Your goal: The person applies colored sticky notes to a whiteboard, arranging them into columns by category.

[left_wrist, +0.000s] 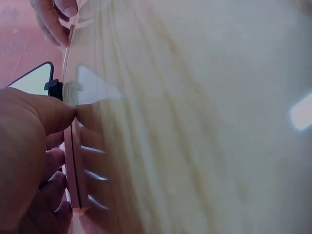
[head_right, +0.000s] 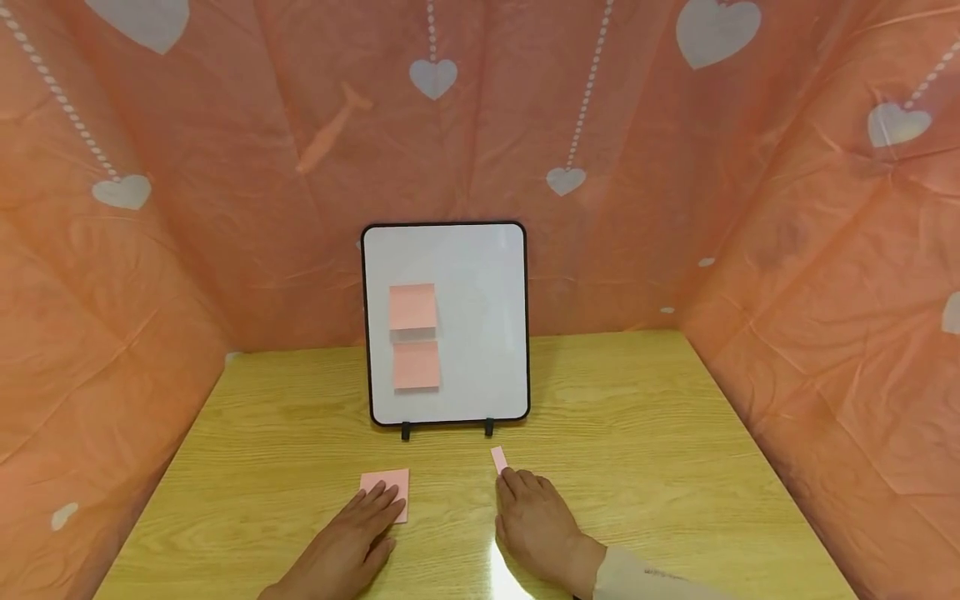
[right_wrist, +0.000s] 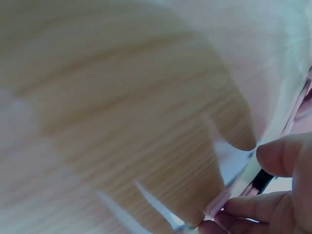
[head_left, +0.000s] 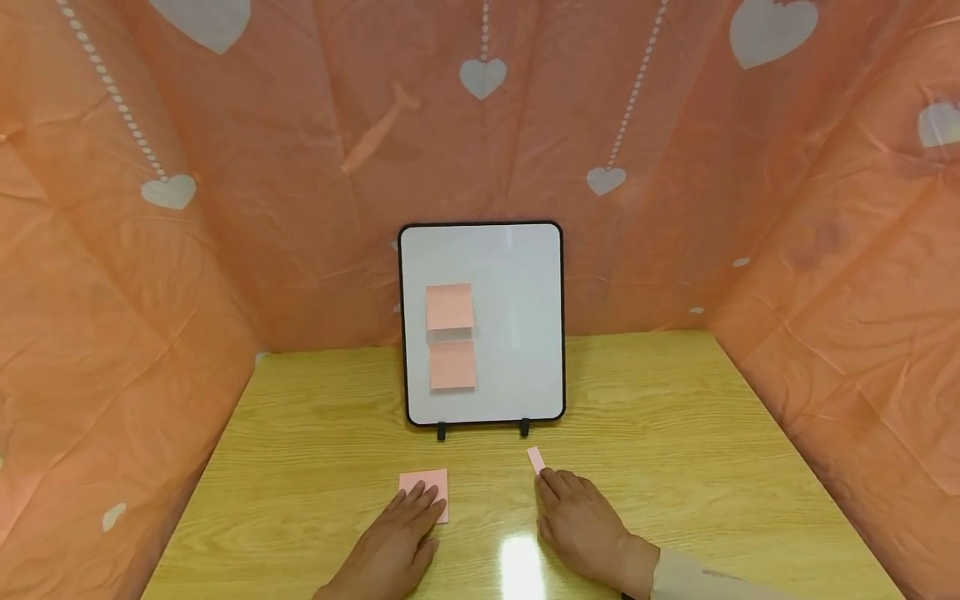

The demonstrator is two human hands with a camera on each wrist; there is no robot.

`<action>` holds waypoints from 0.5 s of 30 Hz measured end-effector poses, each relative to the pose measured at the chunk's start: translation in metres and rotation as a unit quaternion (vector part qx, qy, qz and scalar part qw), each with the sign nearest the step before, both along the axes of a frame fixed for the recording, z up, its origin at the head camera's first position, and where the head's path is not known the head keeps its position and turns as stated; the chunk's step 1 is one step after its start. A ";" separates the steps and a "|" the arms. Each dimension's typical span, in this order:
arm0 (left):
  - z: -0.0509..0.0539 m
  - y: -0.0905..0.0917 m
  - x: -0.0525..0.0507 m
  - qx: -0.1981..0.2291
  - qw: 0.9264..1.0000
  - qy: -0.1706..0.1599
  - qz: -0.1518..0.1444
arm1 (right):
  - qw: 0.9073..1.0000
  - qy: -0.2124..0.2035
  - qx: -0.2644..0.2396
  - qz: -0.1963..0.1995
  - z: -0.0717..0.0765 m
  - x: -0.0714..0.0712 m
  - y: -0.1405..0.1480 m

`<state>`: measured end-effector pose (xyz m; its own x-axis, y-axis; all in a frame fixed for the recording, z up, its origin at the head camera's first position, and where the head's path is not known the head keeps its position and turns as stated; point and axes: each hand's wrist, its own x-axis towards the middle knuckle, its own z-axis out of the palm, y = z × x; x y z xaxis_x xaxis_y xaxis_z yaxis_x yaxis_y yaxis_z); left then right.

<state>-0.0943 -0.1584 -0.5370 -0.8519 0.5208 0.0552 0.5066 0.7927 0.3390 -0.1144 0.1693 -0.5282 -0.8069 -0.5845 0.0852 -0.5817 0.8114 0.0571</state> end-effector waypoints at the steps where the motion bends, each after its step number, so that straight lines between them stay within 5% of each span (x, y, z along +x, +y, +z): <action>1: 0.000 0.000 0.000 0.000 1.000 -0.001 0.000 | 1.000 -0.002 0.006 0.004 0.000 0.001 -0.003; 9: 0.002 0.003 0.000 -0.001 1.000 -0.005 0.003 | 0.999 0.029 0.033 0.017 0.000 0.010 -0.027; 15: 0.000 0.005 0.002 0.012 0.999 0.035 0.003 | 0.997 0.070 0.018 0.017 -0.005 0.014 -0.036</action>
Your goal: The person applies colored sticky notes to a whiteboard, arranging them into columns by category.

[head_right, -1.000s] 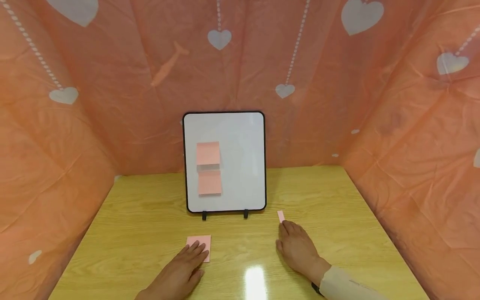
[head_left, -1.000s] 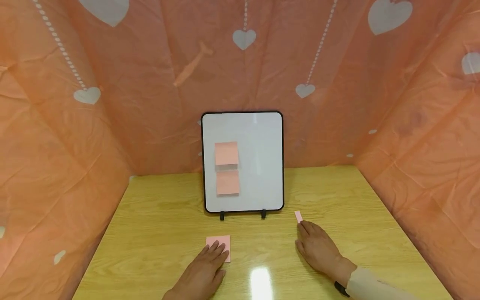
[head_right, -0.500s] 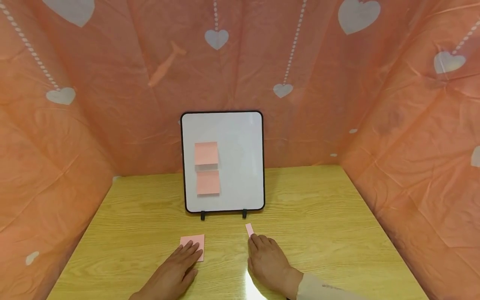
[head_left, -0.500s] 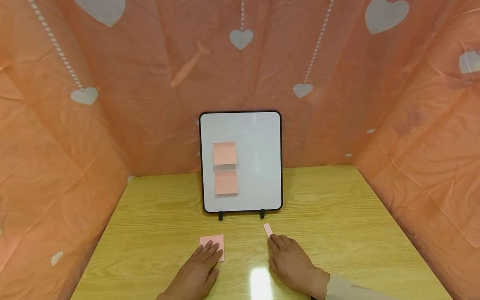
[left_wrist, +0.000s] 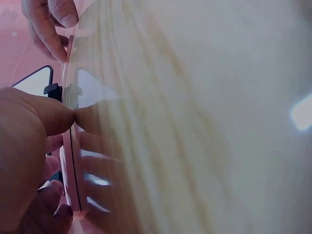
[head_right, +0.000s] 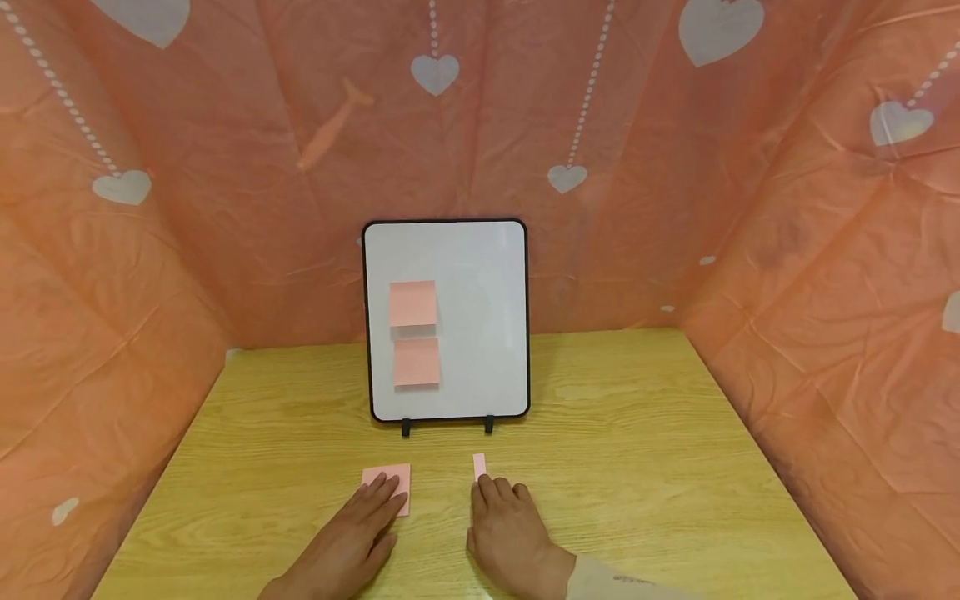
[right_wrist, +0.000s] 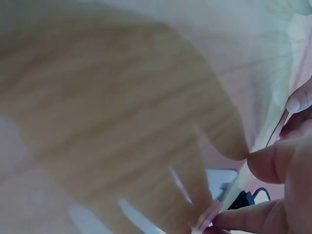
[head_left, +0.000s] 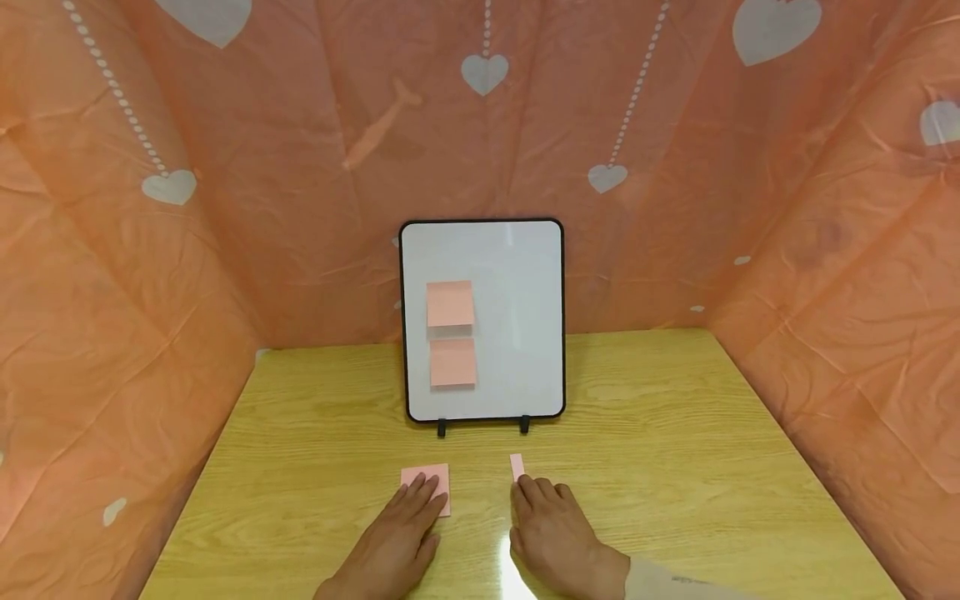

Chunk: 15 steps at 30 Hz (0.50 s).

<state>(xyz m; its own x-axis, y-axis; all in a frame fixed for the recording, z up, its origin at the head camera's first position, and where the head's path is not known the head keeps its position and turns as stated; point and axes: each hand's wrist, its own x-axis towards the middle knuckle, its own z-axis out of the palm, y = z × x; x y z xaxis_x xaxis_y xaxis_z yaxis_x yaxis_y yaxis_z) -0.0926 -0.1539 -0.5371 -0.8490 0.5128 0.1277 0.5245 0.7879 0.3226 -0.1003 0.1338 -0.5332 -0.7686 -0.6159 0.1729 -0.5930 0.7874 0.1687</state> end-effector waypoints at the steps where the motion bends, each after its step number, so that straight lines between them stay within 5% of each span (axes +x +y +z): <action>1: 0.000 0.000 0.000 -0.001 1.000 0.006 0.000 | 1.000 0.005 -0.003 -0.001 0.000 0.000 -0.001; 15: 0.002 -0.001 -0.001 -0.018 1.000 -0.014 -0.008 | 0.997 -0.081 0.005 -0.008 0.004 0.005 0.012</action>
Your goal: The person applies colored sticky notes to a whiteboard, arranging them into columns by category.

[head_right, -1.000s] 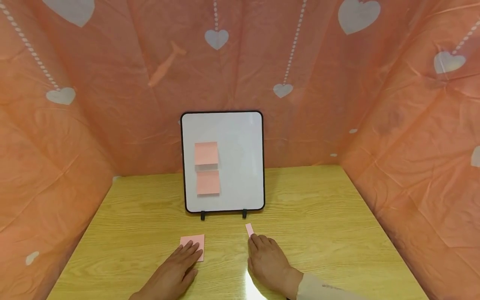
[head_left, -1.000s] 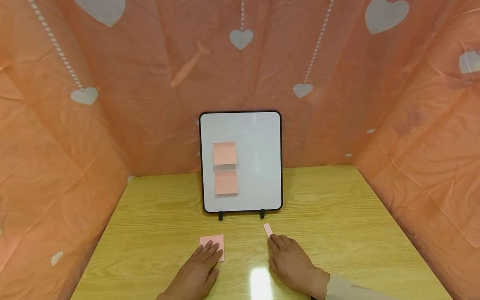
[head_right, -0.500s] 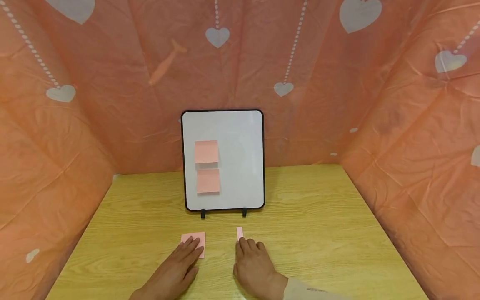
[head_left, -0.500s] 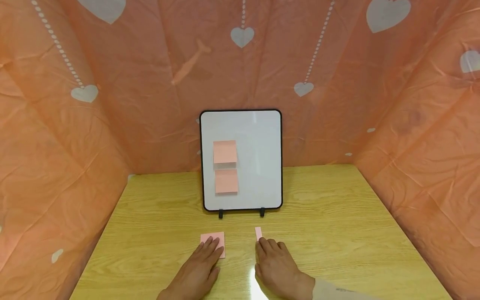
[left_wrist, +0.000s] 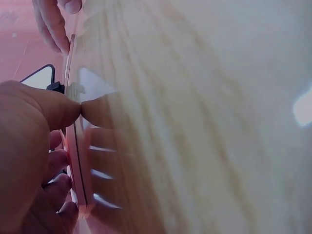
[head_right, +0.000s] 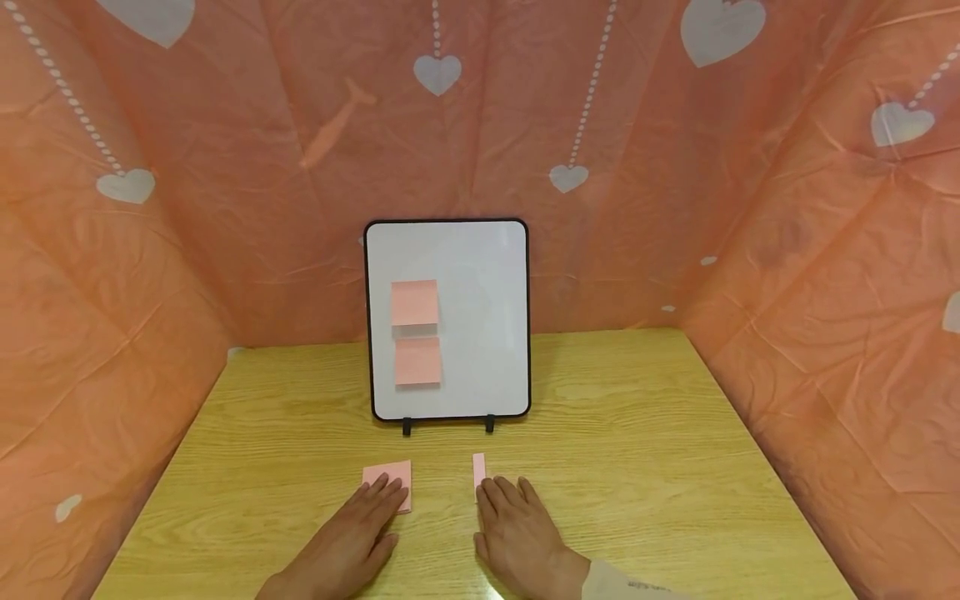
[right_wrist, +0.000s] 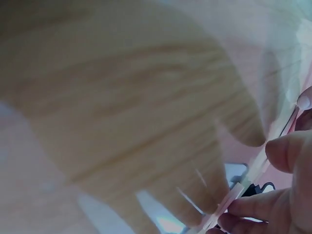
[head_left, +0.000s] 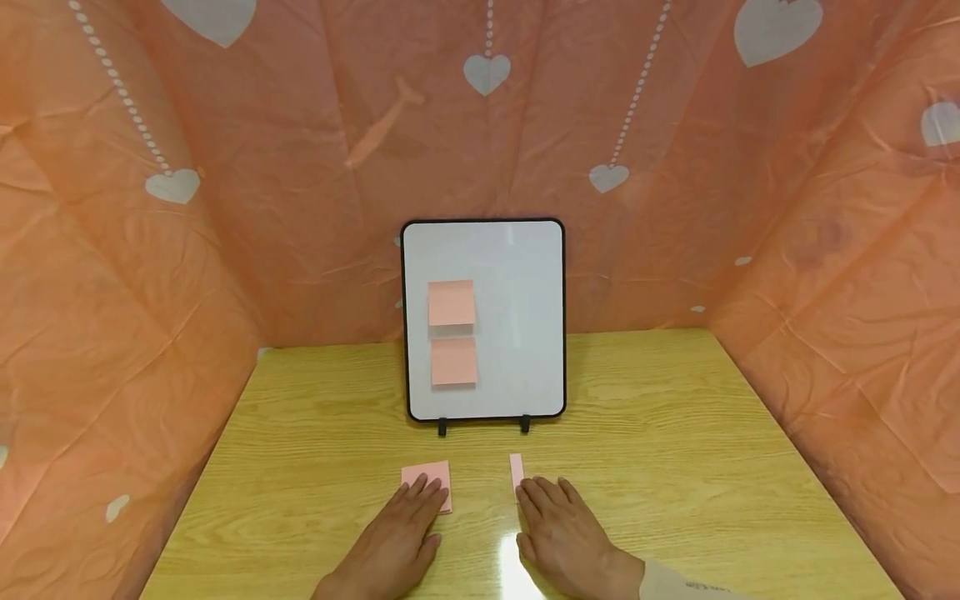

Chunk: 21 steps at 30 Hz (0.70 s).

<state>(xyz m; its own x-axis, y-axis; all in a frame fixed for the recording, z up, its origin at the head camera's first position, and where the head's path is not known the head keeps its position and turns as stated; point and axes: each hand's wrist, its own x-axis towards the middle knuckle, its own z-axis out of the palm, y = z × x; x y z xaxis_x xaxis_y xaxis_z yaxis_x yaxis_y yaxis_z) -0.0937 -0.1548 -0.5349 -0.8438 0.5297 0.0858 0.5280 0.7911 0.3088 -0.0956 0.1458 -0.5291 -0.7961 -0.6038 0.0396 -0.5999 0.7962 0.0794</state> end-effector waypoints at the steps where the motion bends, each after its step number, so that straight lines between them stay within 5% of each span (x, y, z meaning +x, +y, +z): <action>1: 0.000 0.000 0.000 0.003 1.000 0.003 -0.001 | 1.000 0.001 0.001 0.000 -0.001 0.000 0.000; 14: 0.005 0.013 -0.005 0.009 0.999 0.040 0.006 | 1.000 0.008 0.001 0.006 -0.001 0.001 0.000; 21: 0.020 0.043 -0.025 -0.059 0.997 0.031 -0.048 | 1.000 -0.024 0.010 -0.001 0.000 -0.001 0.001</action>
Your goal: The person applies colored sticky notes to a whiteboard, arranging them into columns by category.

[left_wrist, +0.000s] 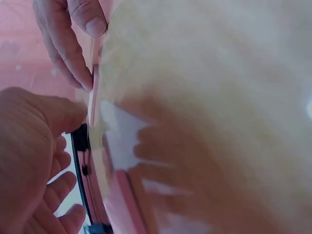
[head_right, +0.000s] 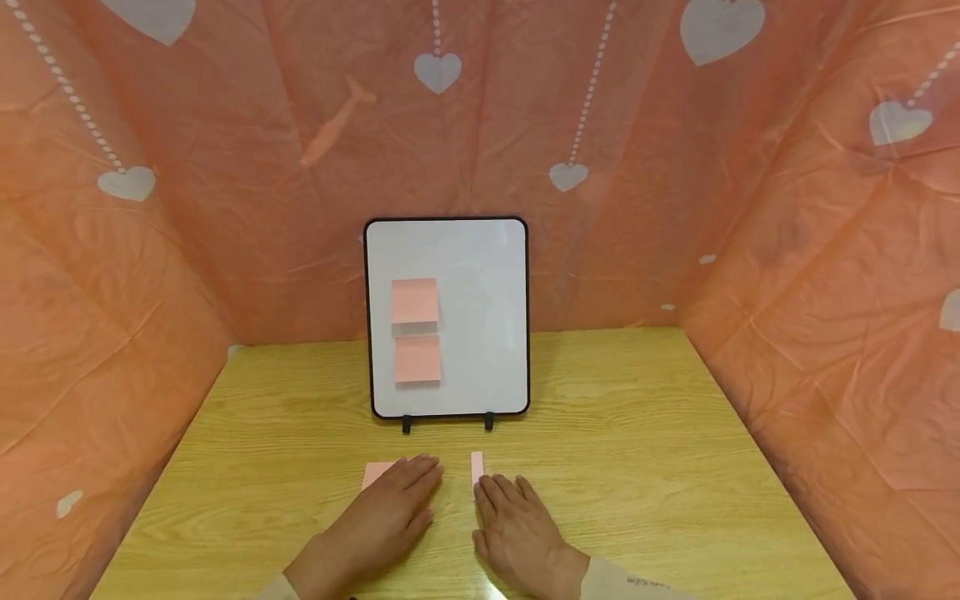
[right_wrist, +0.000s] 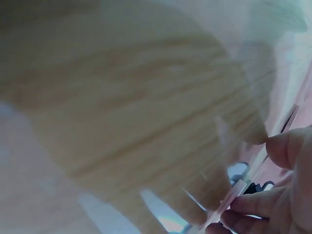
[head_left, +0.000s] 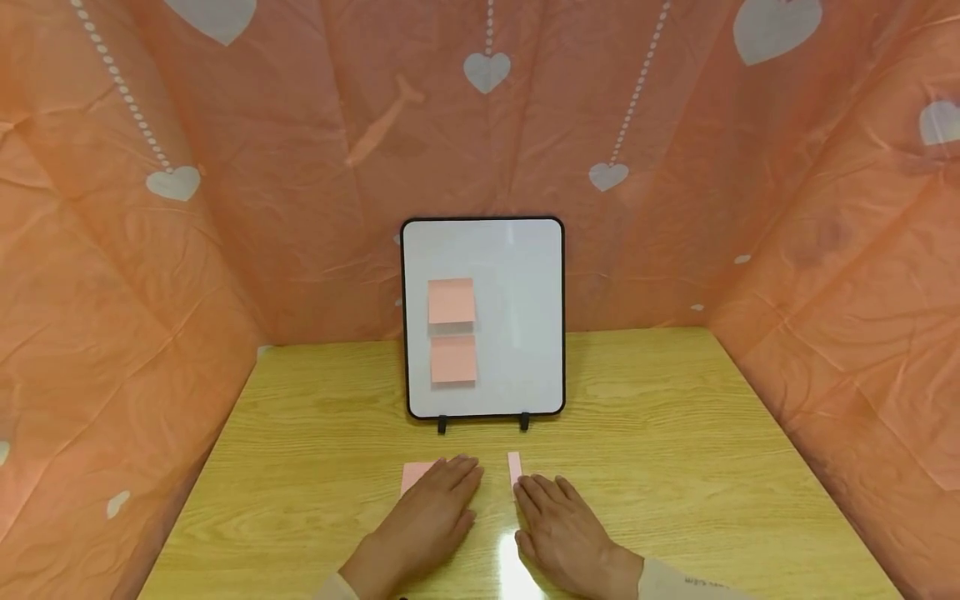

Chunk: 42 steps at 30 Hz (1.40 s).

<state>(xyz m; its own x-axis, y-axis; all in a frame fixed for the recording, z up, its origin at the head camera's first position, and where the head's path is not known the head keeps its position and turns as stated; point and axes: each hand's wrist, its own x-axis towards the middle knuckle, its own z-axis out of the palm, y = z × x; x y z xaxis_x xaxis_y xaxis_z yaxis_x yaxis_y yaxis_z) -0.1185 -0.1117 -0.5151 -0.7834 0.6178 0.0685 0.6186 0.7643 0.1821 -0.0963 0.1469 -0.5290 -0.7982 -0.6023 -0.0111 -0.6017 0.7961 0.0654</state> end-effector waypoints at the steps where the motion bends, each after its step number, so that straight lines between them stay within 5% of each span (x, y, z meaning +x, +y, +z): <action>1: 0.001 0.003 -0.004 -0.009 1.000 -0.004 -0.011 | 1.000 -0.004 -0.001 -0.001 0.000 0.000 0.000; 11: -0.002 0.015 -0.039 -0.093 0.989 -0.012 -0.110 | 1.000 -0.010 0.002 0.004 -0.001 -0.002 -0.003; 16: -0.005 0.018 -0.050 -0.131 0.982 0.000 -0.136 | 1.000 -0.006 0.015 0.010 0.000 -0.001 -0.003; 30: -0.008 0.022 -0.054 -0.146 0.977 -0.020 -0.152 | 1.000 -0.012 0.017 0.016 0.001 -0.001 -0.002; 37: -0.010 0.023 -0.059 -0.135 0.978 -0.020 -0.156 | 0.995 0.048 0.048 0.073 0.006 -0.015 0.004; 42: -0.009 0.025 -0.057 -0.124 0.980 -0.030 -0.154 | 0.983 0.093 0.082 0.134 0.006 -0.029 0.013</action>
